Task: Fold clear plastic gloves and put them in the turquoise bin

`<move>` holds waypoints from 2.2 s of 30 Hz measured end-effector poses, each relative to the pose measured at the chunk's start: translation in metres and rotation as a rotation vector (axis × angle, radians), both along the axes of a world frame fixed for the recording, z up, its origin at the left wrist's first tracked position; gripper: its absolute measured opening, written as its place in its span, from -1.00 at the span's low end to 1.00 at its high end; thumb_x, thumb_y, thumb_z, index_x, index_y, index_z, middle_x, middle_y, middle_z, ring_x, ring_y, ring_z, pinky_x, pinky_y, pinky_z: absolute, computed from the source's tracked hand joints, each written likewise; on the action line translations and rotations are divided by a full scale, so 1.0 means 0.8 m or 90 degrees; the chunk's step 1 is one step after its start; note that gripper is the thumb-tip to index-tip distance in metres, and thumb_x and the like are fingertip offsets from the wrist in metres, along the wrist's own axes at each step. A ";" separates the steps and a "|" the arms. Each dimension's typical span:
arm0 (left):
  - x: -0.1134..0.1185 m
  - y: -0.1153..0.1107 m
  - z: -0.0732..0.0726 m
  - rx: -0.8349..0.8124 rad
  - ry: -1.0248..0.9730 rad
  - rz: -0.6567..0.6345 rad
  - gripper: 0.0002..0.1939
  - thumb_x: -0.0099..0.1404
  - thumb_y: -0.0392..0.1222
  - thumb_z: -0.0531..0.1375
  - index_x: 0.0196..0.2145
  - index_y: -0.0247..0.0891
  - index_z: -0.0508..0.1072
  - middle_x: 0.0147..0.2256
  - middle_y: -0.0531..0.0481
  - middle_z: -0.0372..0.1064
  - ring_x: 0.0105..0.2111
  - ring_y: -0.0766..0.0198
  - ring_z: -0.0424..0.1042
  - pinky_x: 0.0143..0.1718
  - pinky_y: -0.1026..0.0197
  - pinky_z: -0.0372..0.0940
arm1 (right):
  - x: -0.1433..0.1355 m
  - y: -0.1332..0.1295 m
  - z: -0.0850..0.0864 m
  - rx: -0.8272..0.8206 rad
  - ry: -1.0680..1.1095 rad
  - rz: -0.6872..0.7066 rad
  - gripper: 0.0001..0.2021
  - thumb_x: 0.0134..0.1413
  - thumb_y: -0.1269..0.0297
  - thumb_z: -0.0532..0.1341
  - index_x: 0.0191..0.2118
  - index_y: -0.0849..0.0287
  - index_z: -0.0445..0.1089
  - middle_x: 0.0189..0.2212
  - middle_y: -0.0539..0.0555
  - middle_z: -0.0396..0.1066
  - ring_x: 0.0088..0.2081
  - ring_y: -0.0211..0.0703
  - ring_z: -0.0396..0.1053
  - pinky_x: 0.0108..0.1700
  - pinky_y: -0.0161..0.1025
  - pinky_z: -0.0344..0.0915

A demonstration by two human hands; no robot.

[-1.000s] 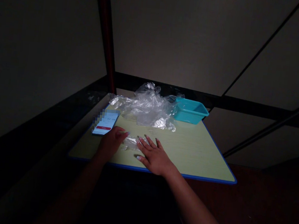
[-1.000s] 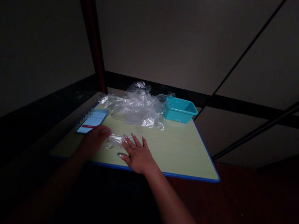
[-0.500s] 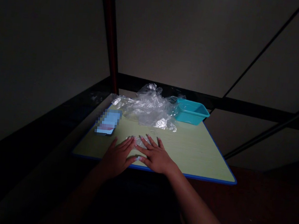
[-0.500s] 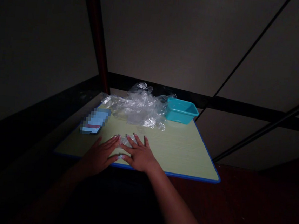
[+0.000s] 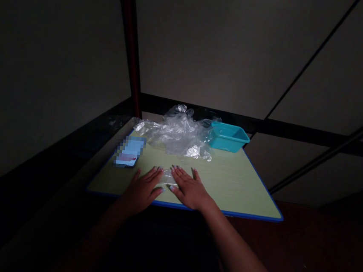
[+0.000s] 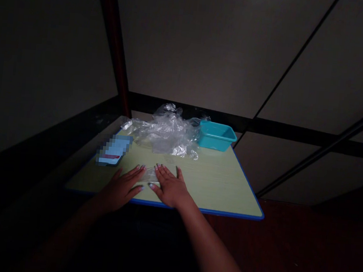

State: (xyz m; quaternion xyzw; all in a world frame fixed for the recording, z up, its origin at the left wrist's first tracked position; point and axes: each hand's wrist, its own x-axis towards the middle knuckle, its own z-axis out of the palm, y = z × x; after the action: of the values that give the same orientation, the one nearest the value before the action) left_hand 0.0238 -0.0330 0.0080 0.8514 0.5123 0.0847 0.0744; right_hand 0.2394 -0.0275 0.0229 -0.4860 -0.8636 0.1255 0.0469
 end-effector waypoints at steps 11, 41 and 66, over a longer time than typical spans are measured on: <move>0.047 0.001 0.016 0.136 -0.015 -0.061 -0.38 0.41 -0.01 -0.06 0.34 -0.28 -0.01 0.33 -0.22 -0.07 0.33 0.03 -0.04 0.29 -0.30 -0.31 | 0.001 0.000 -0.003 0.006 -0.010 0.008 -0.34 0.30 0.01 -0.09 0.39 0.20 -0.21 0.37 0.17 -0.19 0.39 -0.03 -0.22 0.29 0.32 -0.60; 0.027 0.004 -0.003 0.173 -0.017 0.115 -0.37 0.40 -0.06 -0.10 0.35 -0.36 -0.06 0.34 -0.27 -0.13 0.34 0.01 -0.08 0.28 -0.28 -0.18 | 0.002 0.001 -0.009 0.033 -0.005 0.001 -0.29 0.30 -0.14 -0.15 0.40 0.15 -0.29 0.38 0.16 -0.24 0.39 -0.01 -0.24 0.28 0.31 -0.61; 0.033 -0.005 0.001 0.065 -0.005 0.052 -0.39 0.41 -0.02 -0.04 0.34 -0.26 -0.02 0.32 -0.13 -0.04 0.32 0.13 0.00 0.31 -0.23 -0.18 | 0.041 0.021 0.006 0.268 -0.017 0.000 -0.73 0.24 0.43 0.09 -0.03 0.14 0.45 0.13 0.22 0.35 0.26 0.10 0.12 0.26 0.35 -0.23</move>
State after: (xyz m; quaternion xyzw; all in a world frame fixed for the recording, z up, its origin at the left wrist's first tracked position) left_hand 0.0502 -0.0367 0.0091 0.8319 0.5417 0.1168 0.0296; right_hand 0.2718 -0.0108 0.0280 -0.4672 -0.8713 -0.0642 0.1359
